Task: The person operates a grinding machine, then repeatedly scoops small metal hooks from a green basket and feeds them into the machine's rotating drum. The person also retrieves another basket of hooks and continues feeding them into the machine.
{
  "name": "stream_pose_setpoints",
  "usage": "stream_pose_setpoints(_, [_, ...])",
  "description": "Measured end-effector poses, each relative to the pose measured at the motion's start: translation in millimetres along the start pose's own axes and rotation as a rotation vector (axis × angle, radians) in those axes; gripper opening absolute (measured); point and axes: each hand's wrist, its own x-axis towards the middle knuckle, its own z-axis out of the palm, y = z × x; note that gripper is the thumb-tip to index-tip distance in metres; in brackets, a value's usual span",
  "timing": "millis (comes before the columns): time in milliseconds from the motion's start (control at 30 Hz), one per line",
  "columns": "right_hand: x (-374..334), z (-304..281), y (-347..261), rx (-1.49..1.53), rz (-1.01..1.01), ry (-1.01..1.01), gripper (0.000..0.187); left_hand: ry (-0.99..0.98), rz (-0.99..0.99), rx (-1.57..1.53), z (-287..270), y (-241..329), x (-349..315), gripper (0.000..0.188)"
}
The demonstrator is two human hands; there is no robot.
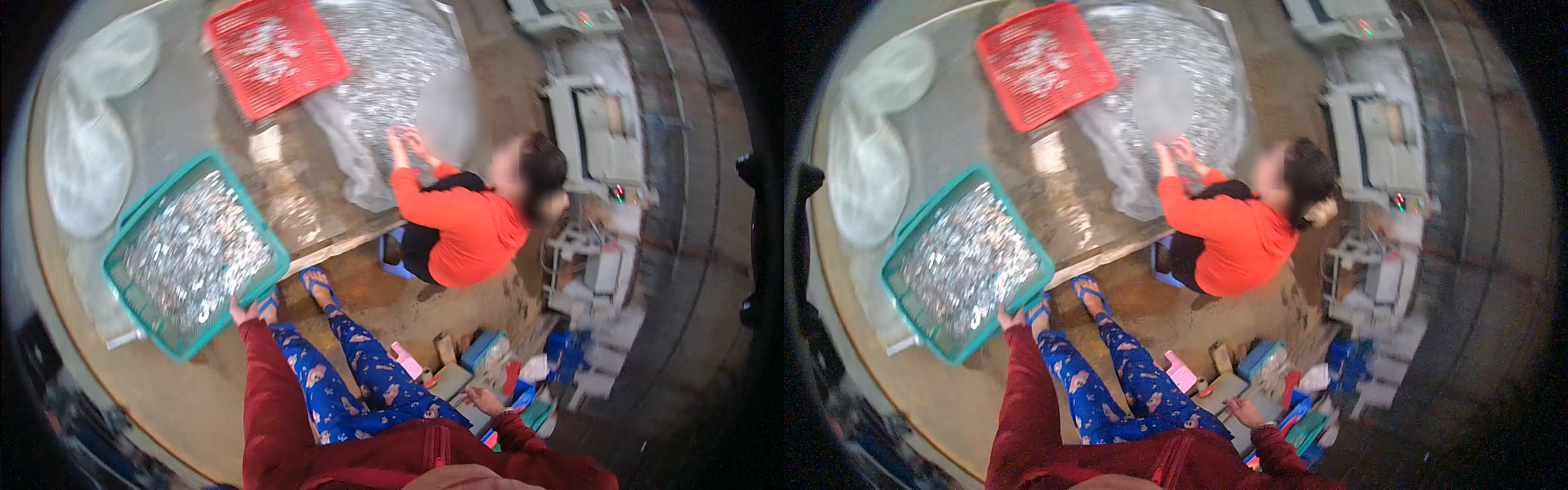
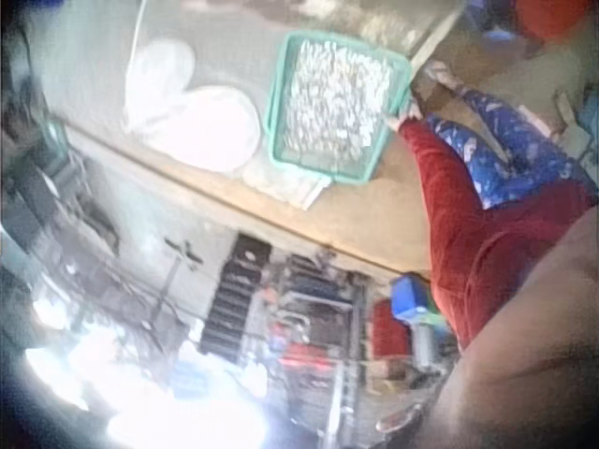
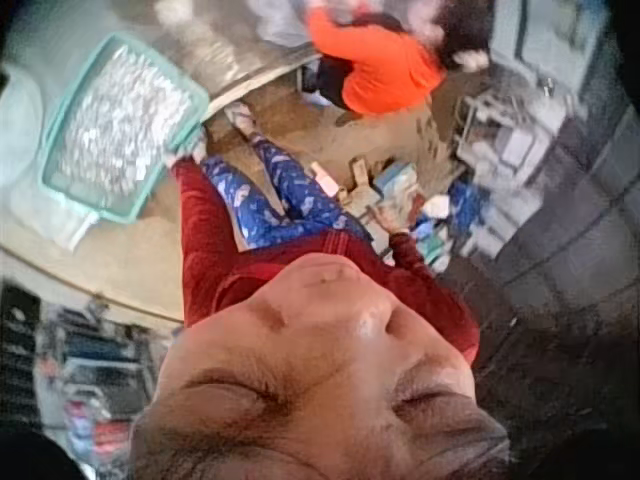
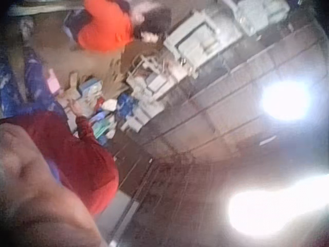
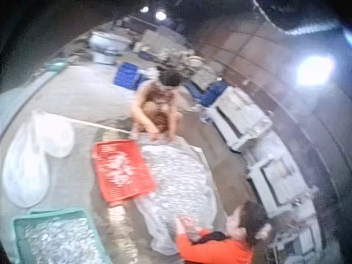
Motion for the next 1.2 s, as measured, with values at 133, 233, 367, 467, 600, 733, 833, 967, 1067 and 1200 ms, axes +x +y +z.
stream_pose_setpoints(133, [-40,52,84,0.385,0.165,0.017,0.048,0.211,-0.32,-0.81,-19,-5,23,0.041])
stream_pose_setpoints(233, [-61,90,121,0.646,0.158,0.021,0.048,0.333,-0.252,-0.767,-34,28,21,0.022])
stream_pose_setpoints(367, [-60,146,129,0.605,0.184,-0.004,0.045,0.201,0.002,-0.392,-65,73,-34,0.015])
stream_pose_setpoints(467, [-43,194,119,0.582,0.15,-0.014,0.046,-0.031,-0.155,-0.389,-93,101,-104,0.023])
stream_pose_setpoints(600, [-30,232,135,0.876,0.024,0.05,0.048,-0.263,-0.078,-0.005,-113,148,-226,0.021])
stream_pose_setpoints(733, [-13,272,198,1.19,0.0,0.068,0.046,-0.115,-0.333,-0.008,-101,173,-342,0.013])
stream_pose_setpoints(833, [9,336,266,1.241,-0.017,0.14,0.041,-0.173,-0.408,0.15,-69,151,-403,0.012])
stream_pose_setpoints(967, [14,428,353,1.395,-0.061,0.237,0.042,-0.867,0.832,1.221,-29,96,-479,0.032])
stream_pose_setpoints(1067, [22,428,393,1.271,0.207,-0.12,0.054,-1.081,0.832,1.261,24,46,-520,0.042])
stream_pose_setpoints(1200, [19,347,389,2.102,0.277,0.427,0.07,-0.936,-0.347,0.89,123,-19,-568,0.03])
